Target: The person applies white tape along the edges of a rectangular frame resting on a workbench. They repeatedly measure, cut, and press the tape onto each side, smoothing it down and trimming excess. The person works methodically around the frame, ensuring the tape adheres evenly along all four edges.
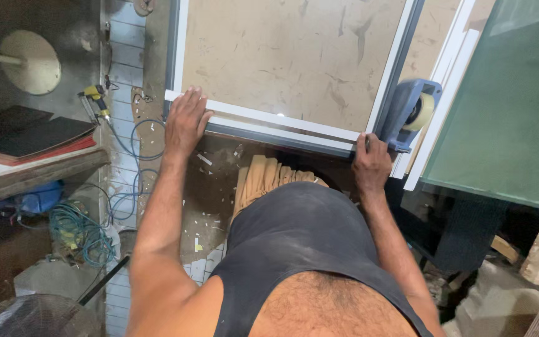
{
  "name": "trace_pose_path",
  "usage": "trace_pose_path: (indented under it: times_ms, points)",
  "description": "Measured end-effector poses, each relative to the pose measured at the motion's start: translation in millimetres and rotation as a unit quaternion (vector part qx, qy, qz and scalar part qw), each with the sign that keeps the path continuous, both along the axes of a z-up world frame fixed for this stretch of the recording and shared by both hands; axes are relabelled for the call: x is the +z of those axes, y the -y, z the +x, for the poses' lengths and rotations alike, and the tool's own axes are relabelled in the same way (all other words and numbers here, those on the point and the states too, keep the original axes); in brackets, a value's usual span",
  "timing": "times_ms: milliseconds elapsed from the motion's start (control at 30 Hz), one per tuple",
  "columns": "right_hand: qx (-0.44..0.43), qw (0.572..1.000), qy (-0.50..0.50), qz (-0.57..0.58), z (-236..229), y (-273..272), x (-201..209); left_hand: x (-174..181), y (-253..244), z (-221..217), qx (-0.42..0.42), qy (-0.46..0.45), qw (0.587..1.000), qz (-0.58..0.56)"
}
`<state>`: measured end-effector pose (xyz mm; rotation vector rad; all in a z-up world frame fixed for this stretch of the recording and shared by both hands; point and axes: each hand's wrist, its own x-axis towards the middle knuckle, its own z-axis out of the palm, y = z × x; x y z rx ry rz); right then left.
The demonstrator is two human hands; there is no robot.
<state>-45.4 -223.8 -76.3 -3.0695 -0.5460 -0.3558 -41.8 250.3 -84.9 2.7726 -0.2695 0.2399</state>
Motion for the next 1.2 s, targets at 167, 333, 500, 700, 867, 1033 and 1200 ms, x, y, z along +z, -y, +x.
trace_pose_path:
  times_ms: [167, 333, 500, 700, 867, 1033, 1200]
  points:
    - [-0.002, 1.0, -0.013, -0.007, -16.0, 6.1, -2.0, -6.6, -5.1, -30.9, 0.052, -0.03, 0.998, -0.012]
    - [-0.005, 0.999, -0.023, 0.026, -26.0, 6.0, 5.4, -12.6, -14.8, -47.3, 0.119, -0.014, 0.992, 0.027]
    - [-0.009, 0.998, -0.041, 0.036, -36.1, 8.0, 12.1, -19.9, -24.8, -63.3, 0.129, -0.029, 0.991, 0.036]
    - [-0.04, 0.994, -0.044, 0.091, -44.0, 10.7, 13.7, -26.3, -32.3, -72.0, 0.139, -0.006, 0.99, -0.004]
    - [-0.088, 0.978, -0.084, 0.168, -49.9, 16.8, 5.9, -28.1, -40.8, -70.2, 0.175, -0.02, 0.981, -0.086]
    - [-0.105, 0.975, -0.059, 0.189, -46.7, 19.1, -2.0, -26.6, -59.8, -69.8, 0.195, -0.065, 0.97, -0.129]
    - [-0.162, 0.952, -0.024, 0.257, -52.3, 26.4, 10.9, -33.8, -76.6, -64.2, 0.217, -0.101, 0.959, -0.153]
